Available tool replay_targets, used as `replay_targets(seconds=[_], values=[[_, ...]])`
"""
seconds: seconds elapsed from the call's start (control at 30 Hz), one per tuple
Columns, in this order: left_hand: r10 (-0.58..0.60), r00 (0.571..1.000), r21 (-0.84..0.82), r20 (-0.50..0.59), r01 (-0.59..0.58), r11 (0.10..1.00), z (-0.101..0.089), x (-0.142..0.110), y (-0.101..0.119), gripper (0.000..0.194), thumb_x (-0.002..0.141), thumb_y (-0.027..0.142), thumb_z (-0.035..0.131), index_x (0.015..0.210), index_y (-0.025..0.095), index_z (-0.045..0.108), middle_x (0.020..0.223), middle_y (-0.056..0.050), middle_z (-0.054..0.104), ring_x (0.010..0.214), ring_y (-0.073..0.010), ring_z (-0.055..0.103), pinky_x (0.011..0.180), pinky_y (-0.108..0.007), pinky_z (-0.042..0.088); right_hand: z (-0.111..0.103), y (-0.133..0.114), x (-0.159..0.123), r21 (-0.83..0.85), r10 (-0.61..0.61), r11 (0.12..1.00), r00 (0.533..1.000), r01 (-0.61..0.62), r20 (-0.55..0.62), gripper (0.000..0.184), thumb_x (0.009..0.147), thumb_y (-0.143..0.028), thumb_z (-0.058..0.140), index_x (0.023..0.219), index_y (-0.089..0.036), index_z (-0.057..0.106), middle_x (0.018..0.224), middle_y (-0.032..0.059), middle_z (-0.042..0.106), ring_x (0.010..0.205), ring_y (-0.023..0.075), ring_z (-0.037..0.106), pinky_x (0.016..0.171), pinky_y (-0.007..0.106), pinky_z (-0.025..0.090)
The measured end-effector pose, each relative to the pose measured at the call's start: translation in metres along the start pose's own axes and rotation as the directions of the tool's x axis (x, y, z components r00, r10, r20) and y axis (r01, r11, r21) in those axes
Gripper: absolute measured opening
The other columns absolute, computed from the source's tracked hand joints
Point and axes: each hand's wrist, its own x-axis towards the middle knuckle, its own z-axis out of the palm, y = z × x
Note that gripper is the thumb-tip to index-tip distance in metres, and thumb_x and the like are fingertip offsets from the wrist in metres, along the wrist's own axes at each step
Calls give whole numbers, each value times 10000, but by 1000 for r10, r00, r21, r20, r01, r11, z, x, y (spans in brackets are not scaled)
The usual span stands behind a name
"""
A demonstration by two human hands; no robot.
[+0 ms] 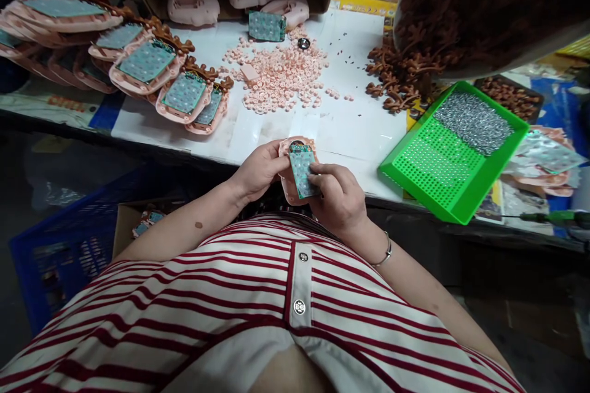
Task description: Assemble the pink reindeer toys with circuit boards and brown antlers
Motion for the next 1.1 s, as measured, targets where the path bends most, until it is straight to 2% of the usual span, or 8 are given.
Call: replay_targets(seconds=[0.2, 0.3, 0.5, 0.63, 0.8, 0.87, 0.97, 1.1], values=[[-96, 990, -14, 102, 98, 995, -9, -3, 6, 466, 627, 124, 751, 1093, 144, 747, 953, -46, 758, 913, -203, 688, 877, -311, 500, -2, 1, -1, -26, -20, 999, 999, 21, 32, 102, 916, -123, 603, 984, -197, 587, 957, 127, 732, 903, 216, 693, 743, 343, 612], [-115, 979, -61, 170, 127, 990, -12, -3, 8, 530, 614, 170, 780, 1141, 130, 735, 957, -65, 753, 895, -205, 688, 842, -302, 504, -3, 1, -2, -33, -38, 999, 998, 40, 58, 114, 921, -124, 598, 1012, -193, 594, 972, 137, 738, 909, 228, 688, 755, 360, 617], [-80, 991, -61, 108, 87, 994, -6, -2, 7, 316, 700, 243, 815, 983, 124, 738, 907, -61, 756, 814, -173, 675, 830, -306, 516, -6, -1, -1, 0, -87, 996, 987, 88, 134, 171, 952, -144, 608, 1121, -148, 630, 1052, 166, 743, 984, 245, 685, 816, 385, 618], [-83, 994, -66, 68, 87, 994, -4, -2, 6, 303, 692, 224, 792, 973, 127, 733, 885, -55, 759, 802, -177, 680, 833, -316, 519, -12, -1, -1, 65, -94, 995, 966, 81, 239, 351, 967, -350, 655, 1226, -113, 641, 1147, 202, 733, 1040, 270, 679, 878, 433, 617], [-56, 994, -39, 90, 60, 997, -4, -1, 5, 334, 699, 215, 780, 1023, 142, 749, 974, -53, 768, 888, -180, 690, 898, -314, 508, -16, 4, 8, 41, -7, 999, 973, -3, 232, 700, 918, -582, 652, 1443, -138, 516, 1327, 224, 669, 1214, 322, 646, 991, 512, 586], [-27, 995, -11, 91, 28, 1000, -3, -1, 4, 317, 699, 204, 768, 1010, 146, 758, 967, -44, 767, 910, -178, 687, 902, -303, 501, -14, 7, 12, 38, 14, 999, 950, -27, 313, 803, 912, -606, 643, 1506, -104, 444, 1423, 254, 607, 1313, 356, 594, 1058, 553, 552], [15, 997, 15, 82, -16, 1000, -2, -2, 5, 312, 684, 181, 764, 995, 147, 761, 968, -40, 770, 960, -191, 689, 934, -308, 495, -9, 9, 15, 31, 19, 999, 916, -34, 401, 816, 911, -548, 677, 1528, -82, 418, 1493, 262, 556, 1386, 372, 537, 1120, 574, 510], [16, 995, -11, 96, -15, 1000, 1, -4, 10, 359, 694, 193, 788, 1050, 158, 755, 1048, -57, 771, 1039, -223, 694, 967, -333, 499, -5, 9, 12, -6, 37, 999, 947, -37, 318, 804, 914, -543, 677, 1538, -106, 418, 1498, 252, 562, 1394, 365, 536, 1130, 571, 500]])
